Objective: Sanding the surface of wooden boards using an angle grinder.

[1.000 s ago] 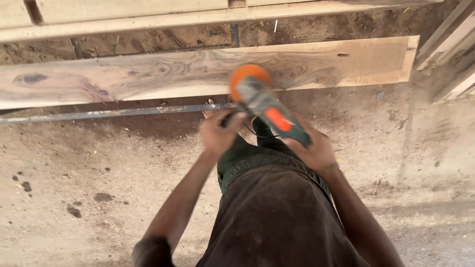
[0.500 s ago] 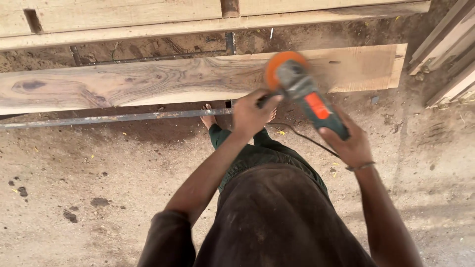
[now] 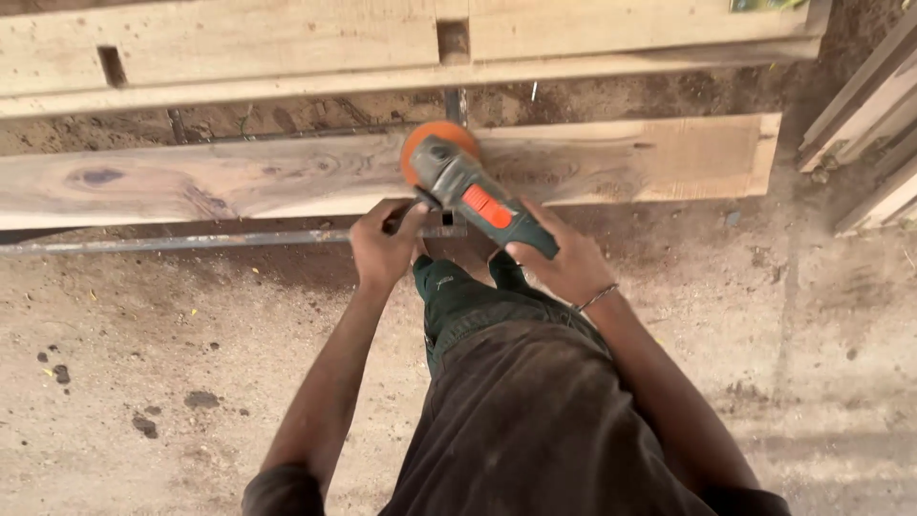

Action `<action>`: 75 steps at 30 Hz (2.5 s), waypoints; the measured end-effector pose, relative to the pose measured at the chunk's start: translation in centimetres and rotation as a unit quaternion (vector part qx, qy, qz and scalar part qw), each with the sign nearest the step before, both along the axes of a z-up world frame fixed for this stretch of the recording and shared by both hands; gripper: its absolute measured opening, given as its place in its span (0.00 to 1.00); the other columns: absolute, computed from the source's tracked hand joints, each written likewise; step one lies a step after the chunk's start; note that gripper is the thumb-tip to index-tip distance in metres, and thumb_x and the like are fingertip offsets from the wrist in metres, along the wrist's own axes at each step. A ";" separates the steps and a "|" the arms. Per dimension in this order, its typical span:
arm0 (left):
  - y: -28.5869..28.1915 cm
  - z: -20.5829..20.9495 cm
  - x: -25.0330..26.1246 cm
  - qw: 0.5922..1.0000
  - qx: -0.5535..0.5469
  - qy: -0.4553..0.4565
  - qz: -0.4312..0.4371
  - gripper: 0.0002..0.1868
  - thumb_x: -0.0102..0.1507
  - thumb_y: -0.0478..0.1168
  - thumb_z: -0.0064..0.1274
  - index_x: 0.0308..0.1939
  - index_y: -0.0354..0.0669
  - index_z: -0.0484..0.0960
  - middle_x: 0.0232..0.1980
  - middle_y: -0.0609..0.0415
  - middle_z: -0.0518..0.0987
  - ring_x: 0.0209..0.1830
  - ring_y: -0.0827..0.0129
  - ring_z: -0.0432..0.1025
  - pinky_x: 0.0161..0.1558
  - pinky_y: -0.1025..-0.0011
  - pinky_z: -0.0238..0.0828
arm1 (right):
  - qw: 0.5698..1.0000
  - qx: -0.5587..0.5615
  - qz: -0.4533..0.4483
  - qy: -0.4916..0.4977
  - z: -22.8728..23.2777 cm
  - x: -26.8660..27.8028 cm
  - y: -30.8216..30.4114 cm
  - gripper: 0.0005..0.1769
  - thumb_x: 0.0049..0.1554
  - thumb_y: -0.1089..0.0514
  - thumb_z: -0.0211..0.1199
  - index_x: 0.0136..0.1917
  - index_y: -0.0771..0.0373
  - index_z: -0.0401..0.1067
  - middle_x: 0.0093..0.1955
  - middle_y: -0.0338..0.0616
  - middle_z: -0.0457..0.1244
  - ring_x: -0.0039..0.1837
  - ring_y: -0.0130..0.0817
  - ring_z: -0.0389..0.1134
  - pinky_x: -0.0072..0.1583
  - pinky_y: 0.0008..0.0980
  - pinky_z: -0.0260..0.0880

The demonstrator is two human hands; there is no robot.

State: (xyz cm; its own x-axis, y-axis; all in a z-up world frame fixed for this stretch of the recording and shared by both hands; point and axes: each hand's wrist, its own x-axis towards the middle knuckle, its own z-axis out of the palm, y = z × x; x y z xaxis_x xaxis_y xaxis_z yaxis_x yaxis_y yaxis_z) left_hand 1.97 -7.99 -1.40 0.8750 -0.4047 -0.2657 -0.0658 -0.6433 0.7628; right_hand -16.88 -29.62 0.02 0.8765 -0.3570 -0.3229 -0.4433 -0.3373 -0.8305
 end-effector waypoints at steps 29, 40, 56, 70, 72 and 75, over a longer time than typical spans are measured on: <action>-28.6 -6.1 -15.4 0.955 -0.039 0.072 -0.284 0.25 0.63 0.64 0.53 0.49 0.51 0.87 0.34 0.60 0.87 0.21 0.80 0.73 0.22 0.77 0.65 | 0.944 -0.020 -0.294 0.148 -1.8 -22.4 -16.9 0.43 0.56 0.39 0.65 0.79 0.56 0.64 0.55 0.53 0.69 0.46 0.37 0.72 0.45 0.40 0.75; -24.5 -3.1 -11.7 0.937 -0.012 0.063 -0.343 0.26 0.62 0.64 0.54 0.51 0.53 0.89 0.31 0.58 0.85 0.24 0.73 0.74 0.29 0.69 0.70 | 0.937 0.010 -0.334 0.101 -5.3 -20.4 -10.4 0.44 0.56 0.44 0.69 0.79 0.62 0.61 0.51 0.54 0.70 0.48 0.38 0.72 0.47 0.39 0.74; -30.3 -3.6 -9.6 0.924 0.021 -0.054 -0.379 0.25 0.61 0.59 0.61 0.51 0.44 0.87 0.47 0.50 0.87 0.44 0.65 0.82 0.47 0.66 0.78 | 0.920 0.103 -0.355 0.129 -4.8 -18.8 -11.5 0.54 0.50 0.26 0.57 0.81 0.54 0.54 0.51 0.56 0.71 0.45 0.46 0.77 0.48 0.46 0.80; -29.8 -4.4 -12.9 0.909 0.015 -0.037 -0.416 0.23 0.60 0.62 0.61 0.43 0.48 0.89 0.35 0.58 0.85 0.31 0.75 0.78 0.35 0.72 0.74 | 0.921 -0.005 -0.388 0.021 -5.5 -22.7 -9.7 0.50 0.55 0.27 0.61 0.77 0.62 0.64 0.65 0.61 0.67 0.64 0.53 0.70 0.61 0.51 0.70; -30.4 -5.0 -12.6 0.914 0.001 -0.016 -0.404 0.20 0.62 0.59 0.61 0.39 0.48 0.88 0.34 0.59 0.83 0.31 0.75 0.76 0.32 0.73 0.72 | 0.915 0.051 -0.396 0.066 -3.5 -21.3 -11.0 0.51 0.51 0.27 0.61 0.78 0.59 0.62 0.64 0.59 0.66 0.64 0.52 0.69 0.60 0.51 0.70; -31.6 -2.9 -11.8 0.922 0.058 0.033 -0.382 0.20 0.62 0.60 0.59 0.39 0.49 0.87 0.30 0.62 0.82 0.26 0.77 0.75 0.29 0.73 0.70 | 0.889 0.127 -0.413 0.151 -3.8 -20.5 -11.9 0.52 0.48 0.27 0.58 0.80 0.51 0.59 0.61 0.54 0.69 0.53 0.53 0.75 0.54 0.50 0.76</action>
